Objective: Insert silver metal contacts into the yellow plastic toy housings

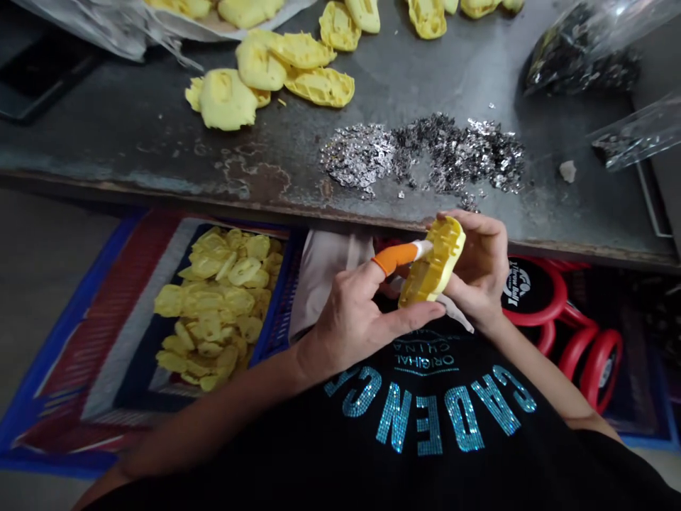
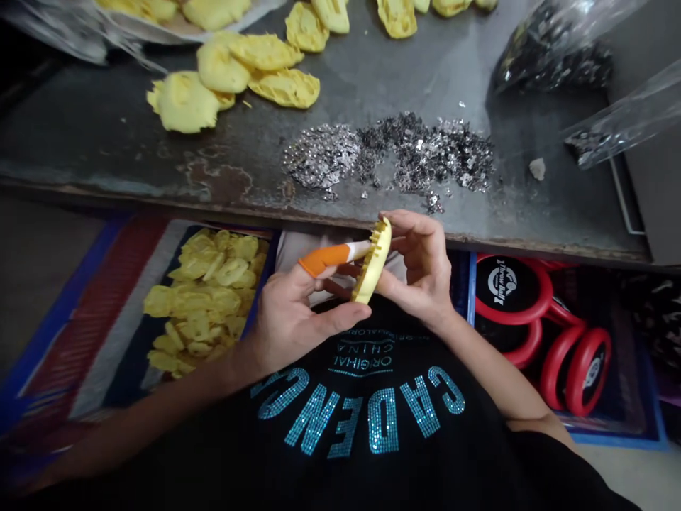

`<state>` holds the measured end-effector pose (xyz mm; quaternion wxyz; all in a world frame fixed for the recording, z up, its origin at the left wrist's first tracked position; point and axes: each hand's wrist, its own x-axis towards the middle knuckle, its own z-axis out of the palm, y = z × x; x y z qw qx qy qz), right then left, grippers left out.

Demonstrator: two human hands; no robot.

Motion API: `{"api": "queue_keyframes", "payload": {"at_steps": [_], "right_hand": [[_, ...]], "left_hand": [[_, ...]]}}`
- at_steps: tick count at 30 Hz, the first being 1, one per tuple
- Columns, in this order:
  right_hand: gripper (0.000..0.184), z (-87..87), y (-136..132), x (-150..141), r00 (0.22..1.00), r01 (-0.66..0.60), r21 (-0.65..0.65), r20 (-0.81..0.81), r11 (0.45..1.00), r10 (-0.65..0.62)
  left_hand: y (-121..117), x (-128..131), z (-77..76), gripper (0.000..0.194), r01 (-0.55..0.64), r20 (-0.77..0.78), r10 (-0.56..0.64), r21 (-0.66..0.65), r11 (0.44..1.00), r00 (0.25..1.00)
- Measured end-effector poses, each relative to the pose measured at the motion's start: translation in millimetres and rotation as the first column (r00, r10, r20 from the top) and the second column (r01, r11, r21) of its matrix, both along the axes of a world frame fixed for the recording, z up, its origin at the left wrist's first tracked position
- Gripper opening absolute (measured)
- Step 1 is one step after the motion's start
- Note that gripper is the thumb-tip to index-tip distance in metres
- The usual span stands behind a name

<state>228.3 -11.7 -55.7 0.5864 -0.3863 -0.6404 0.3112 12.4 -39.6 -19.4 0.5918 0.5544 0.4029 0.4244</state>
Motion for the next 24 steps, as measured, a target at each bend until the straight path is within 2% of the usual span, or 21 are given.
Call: {"api": "queue_keyframes", "payload": {"at_steps": [5,10,16,19,21,23,24], "right_hand": [[0.053,-2.4,4,-2,0.994,0.083,0.037,0.061,0.996,-0.085],[0.050,-3.3,14,-11,0.995,0.093,0.099,0.038,0.991,-0.097],[0.055,-1.3,30,-25,0.989,0.094,0.122,0.099,0.988,-0.107],[0.058,2.2,38,-38,0.996,0.001,0.128,0.086,0.992,-0.012],[0.058,11.6,48,-48,0.990,-0.092,0.106,0.119,0.990,0.079],[0.060,27.4,67,-57,0.930,-0.273,0.055,0.271,0.960,0.249],[0.062,36.7,81,-60,0.862,-0.375,0.020,0.375,0.927,0.340]], "left_hand": [[8,4,8.0,0.054,-0.011,-0.022,0.016,0.203,0.979,1.000],[17,0,6.4,0.050,-0.030,-0.013,0.037,0.347,0.937,0.999],[27,-14,-1.0,0.036,-0.098,0.053,0.085,0.337,0.936,0.995],[32,-27,-7.3,0.037,-0.126,0.078,0.106,0.316,0.940,0.991],[32,-40,-16.0,0.045,-0.184,0.098,0.161,0.308,0.933,0.982],[25,-61,-30.1,0.046,-0.277,0.112,0.255,0.292,0.915,0.961],[20,-75,-39.1,0.043,-0.343,0.095,0.329,0.275,0.898,0.939]]}}
